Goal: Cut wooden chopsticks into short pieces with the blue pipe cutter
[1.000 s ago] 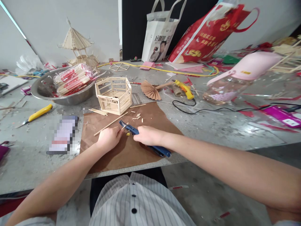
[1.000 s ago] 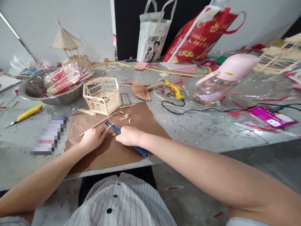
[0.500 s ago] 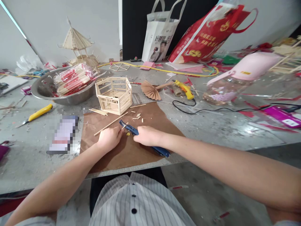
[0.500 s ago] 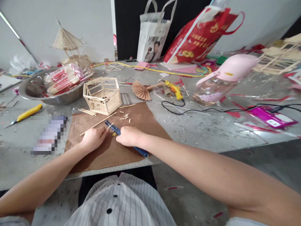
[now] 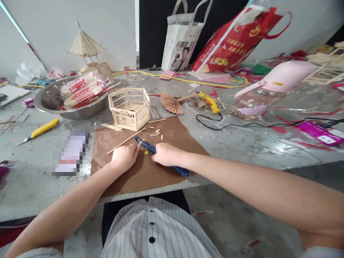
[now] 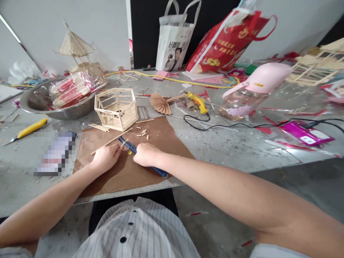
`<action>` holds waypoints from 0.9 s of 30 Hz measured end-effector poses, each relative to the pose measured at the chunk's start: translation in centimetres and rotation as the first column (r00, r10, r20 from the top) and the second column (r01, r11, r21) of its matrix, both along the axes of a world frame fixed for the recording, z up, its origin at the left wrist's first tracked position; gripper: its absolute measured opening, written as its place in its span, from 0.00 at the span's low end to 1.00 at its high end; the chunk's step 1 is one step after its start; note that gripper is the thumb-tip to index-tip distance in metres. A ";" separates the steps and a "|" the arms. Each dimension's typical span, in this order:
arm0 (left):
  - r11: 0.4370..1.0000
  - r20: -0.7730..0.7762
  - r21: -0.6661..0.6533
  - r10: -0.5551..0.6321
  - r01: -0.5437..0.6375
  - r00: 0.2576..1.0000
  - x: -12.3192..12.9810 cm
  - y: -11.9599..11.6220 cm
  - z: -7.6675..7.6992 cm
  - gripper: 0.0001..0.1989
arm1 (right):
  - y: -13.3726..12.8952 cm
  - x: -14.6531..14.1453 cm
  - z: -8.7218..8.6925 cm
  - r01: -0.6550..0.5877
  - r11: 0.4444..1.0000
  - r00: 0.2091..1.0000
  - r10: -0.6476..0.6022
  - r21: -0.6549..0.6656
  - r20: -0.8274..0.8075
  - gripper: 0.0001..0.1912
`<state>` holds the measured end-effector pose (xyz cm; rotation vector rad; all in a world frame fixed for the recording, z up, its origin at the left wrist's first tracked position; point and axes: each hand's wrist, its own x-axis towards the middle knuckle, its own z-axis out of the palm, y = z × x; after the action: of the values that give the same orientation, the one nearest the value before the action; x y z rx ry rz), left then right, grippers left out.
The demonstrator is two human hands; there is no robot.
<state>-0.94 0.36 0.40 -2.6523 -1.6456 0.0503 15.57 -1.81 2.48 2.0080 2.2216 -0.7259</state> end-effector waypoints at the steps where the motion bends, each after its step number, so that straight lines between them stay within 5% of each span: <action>1: 1.000 -0.001 0.003 -0.001 0.001 1.000 0.0 0.0 0.0 0.23 | 0.0 0.0 -0.1 -0.001 1.000 1.000 0.001 0.004 -0.001 0.18; 20: 1.000 -0.023 0.017 0.018 -0.017 1.000 0.0 0.1 -0.1 0.24 | -0.4 -0.1 -1.2 0.028 0.993 0.999 -0.026 0.117 -0.019 0.17; 27: 0.999 0.035 -0.008 0.049 -0.048 0.998 0.0 0.0 0.0 0.26 | 0.1 1.0 -0.3 0.102 0.970 0.945 -0.164 -0.219 -0.283 0.15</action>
<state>-0.98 0.37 0.42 -2.6330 -1.7232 0.0100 16.52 -1.74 2.19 2.0787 2.0605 -1.2948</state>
